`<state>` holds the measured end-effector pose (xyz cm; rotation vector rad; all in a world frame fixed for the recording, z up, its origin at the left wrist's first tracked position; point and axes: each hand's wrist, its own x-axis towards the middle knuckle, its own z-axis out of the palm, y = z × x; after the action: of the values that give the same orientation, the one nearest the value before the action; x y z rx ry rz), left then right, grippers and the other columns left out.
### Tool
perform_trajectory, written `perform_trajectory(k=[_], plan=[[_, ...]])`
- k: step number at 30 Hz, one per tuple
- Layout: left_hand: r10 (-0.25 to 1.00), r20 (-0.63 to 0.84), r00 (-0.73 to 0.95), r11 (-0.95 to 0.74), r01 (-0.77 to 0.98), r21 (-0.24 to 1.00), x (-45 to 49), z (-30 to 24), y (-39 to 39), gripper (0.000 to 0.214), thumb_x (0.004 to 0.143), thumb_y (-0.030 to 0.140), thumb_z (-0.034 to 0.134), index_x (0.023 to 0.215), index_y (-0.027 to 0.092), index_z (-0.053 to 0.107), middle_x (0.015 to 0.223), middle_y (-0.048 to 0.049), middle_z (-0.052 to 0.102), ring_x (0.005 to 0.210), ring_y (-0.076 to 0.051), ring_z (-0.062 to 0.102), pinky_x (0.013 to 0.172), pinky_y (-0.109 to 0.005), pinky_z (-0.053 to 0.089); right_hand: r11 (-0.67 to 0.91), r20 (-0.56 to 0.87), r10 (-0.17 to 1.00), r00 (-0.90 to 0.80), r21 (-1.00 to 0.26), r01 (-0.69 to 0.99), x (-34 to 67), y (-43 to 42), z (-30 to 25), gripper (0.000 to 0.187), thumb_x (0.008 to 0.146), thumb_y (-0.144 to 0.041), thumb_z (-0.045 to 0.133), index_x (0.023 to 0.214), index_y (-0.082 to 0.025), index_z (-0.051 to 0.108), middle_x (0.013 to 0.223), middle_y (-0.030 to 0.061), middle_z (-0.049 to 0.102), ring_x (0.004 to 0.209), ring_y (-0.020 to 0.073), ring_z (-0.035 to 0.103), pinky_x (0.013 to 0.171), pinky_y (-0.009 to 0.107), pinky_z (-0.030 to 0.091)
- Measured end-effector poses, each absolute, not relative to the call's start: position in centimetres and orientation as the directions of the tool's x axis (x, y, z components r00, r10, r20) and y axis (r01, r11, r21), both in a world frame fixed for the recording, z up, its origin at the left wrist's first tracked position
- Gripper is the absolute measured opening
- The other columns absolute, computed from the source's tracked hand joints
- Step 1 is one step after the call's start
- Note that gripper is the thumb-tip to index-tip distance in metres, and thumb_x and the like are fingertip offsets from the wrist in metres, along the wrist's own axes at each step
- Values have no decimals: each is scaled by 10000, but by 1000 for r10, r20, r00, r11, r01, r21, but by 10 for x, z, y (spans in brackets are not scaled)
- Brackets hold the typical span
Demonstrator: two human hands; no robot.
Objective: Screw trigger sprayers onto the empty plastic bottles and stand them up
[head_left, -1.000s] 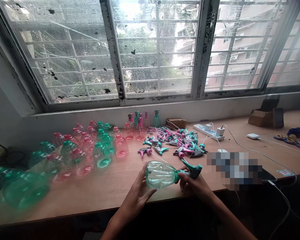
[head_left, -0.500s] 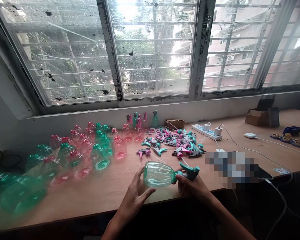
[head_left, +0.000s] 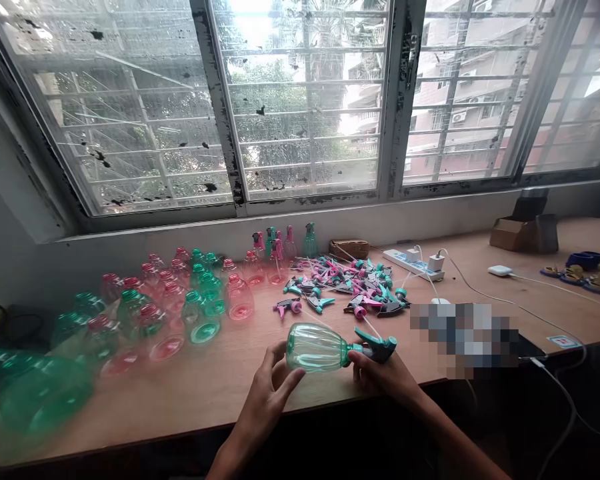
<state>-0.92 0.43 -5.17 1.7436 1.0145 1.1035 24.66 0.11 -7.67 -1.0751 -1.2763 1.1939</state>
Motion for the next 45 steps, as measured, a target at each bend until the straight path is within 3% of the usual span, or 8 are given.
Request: perform_trajectory(k=[8, 15, 23, 28, 33, 37, 42, 45], plan=[[870, 362, 336, -451, 242, 859, -12, -48, 6, 449, 957, 373, 568, 1398, 299, 525, 1516, -43, 463, 1442, -298, 350, 1168, -428, 342, 118, 121, 992, -43, -991, -67, 247, -2, -75, 451, 754, -588, 743, 905, -172, 654, 566, -1, 674, 435, 147, 570, 393, 231, 428], [901, 276, 336, -344, 164, 925, -12, -51, 2, 469, 912, 409, 643, 1328, 239, 511, 1452, -105, 535, 1342, -322, 501, 1103, -440, 429, 140, 144, 986, -87, -989, -55, 249, -1, -77, 424, 772, -578, 730, 867, -170, 665, 611, 8, 679, 437, 128, 559, 397, 223, 419], [890, 344, 299, -400, 149, 905, -11, -53, 6, 323, 938, 370, 602, 1236, 246, 576, 1495, -81, 480, 1378, -310, 452, 1094, -437, 444, 106, 110, 991, -72, -993, -55, 249, 0, -78, 444, 750, -601, 736, 849, -174, 663, 583, 5, 679, 438, 139, 565, 426, 239, 431], [908, 289, 304, -357, 199, 913, -10, -48, 2, 354, 885, 387, 677, 1190, 230, 586, 1352, -105, 612, 1262, -315, 571, 1070, -456, 464, 117, 121, 989, -87, -992, -47, 250, -1, -78, 437, 726, -603, 758, 778, -182, 654, 558, 1, 672, 454, 142, 575, 463, 251, 457], [902, 298, 311, -344, 103, 933, -11, -46, 3, 256, 955, 431, 557, 1063, 204, 602, 1464, -106, 516, 1314, -322, 525, 1047, -422, 479, 142, 144, 976, -162, -990, -27, 249, -3, -75, 438, 720, -601, 767, 741, -186, 627, 561, -18, 647, 479, 142, 588, 480, 252, 471], [880, 351, 321, -419, 173, 892, -11, -52, 6, 332, 935, 371, 604, 1247, 263, 577, 1545, -75, 412, 1374, -315, 453, 1084, -425, 441, 138, 147, 979, -143, -988, -73, 251, 2, -81, 502, 791, -680, 644, 689, -194, 576, 516, -18, 617, 430, 137, 566, 444, 249, 441], [888, 300, 348, -386, 212, 898, -11, -49, 3, 440, 881, 368, 689, 1274, 242, 537, 1392, -104, 582, 1290, -314, 547, 1072, -430, 446, 132, 139, 977, -164, -990, -51, 252, 2, -83, 447, 821, -621, 659, 709, -194, 590, 532, -21, 621, 457, 143, 576, 458, 249, 434], [904, 262, 337, -326, 150, 933, -11, -47, 1, 341, 937, 437, 596, 1190, 211, 556, 1373, -118, 600, 1279, -324, 561, 1041, -423, 471, 141, 136, 972, -193, -990, 15, 251, -2, -76, 345, 790, -518, 749, 742, -202, 620, 555, -34, 632, 493, 151, 594, 469, 241, 430]])
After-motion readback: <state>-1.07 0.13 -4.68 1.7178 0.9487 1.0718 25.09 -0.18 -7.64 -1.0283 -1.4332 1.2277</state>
